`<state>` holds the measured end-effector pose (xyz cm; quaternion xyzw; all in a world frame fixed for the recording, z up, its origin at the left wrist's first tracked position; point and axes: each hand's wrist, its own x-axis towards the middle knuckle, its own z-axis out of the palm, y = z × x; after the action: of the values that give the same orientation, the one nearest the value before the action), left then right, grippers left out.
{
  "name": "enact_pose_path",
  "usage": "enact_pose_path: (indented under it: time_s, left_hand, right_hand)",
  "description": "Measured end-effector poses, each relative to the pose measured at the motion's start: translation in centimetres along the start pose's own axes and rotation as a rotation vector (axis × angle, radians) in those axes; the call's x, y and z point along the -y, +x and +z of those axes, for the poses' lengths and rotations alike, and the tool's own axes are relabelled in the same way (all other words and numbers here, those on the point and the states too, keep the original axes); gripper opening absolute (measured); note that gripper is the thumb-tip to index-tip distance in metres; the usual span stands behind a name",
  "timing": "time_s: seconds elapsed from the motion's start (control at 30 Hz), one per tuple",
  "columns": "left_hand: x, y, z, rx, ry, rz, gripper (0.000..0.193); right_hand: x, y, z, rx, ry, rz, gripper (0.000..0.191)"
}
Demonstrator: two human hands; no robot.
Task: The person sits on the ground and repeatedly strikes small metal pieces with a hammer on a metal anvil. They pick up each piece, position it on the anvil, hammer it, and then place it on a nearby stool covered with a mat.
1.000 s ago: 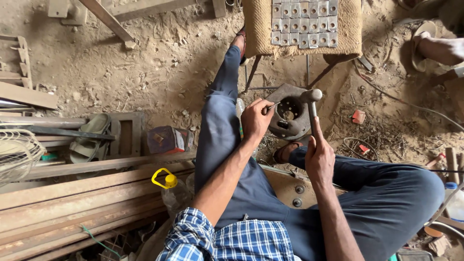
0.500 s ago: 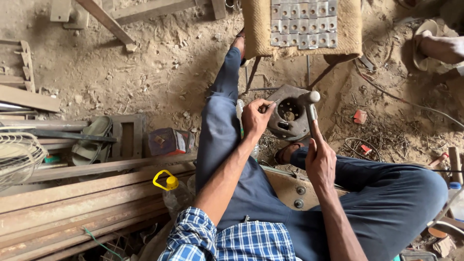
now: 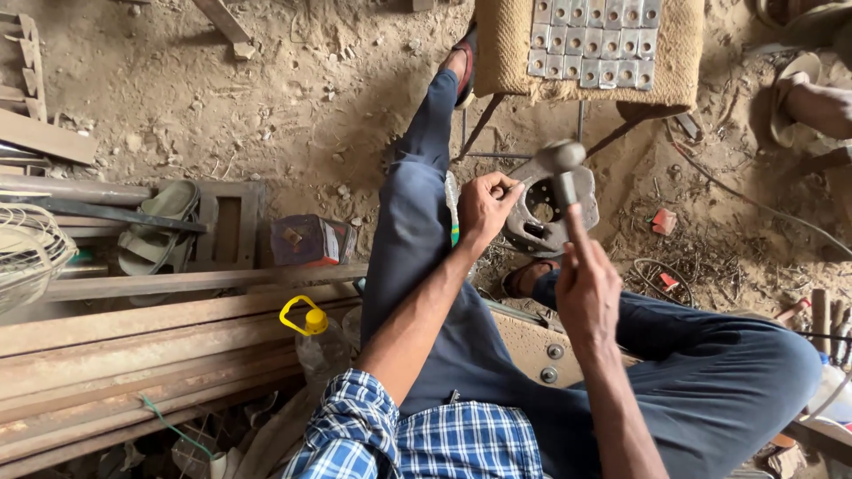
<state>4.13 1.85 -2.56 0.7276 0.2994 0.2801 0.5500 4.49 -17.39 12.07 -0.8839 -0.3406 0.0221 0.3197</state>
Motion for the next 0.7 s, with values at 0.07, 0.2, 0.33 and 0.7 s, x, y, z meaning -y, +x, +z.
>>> enact_pose_path:
  time_s: [0.07, 0.2, 0.33, 0.7]
  left_hand:
    - [-0.1, 0.1, 0.2, -0.008, -0.012, -0.001, 0.018]
    - [0.2, 0.1, 0.2, -0.008, 0.017, -0.019, 0.018]
    - [-0.5, -0.3, -0.5, -0.012, 0.022, 0.01, 0.015]
    - [-4.4, -0.9, -2.0, -0.038, 0.081, 0.077, 0.016]
  right_hand:
    - [-0.1, 0.4, 0.3, 0.079, 0.008, 0.068, 0.053]
    - [-0.6, 0.1, -0.7, 0.056, 0.017, 0.051, 0.053]
    - [-1.5, -0.8, -1.7, -0.031, 0.007, 0.059, 0.056]
    - [-5.9, -2.6, 1.8, -0.008, -0.076, 0.238, 0.059]
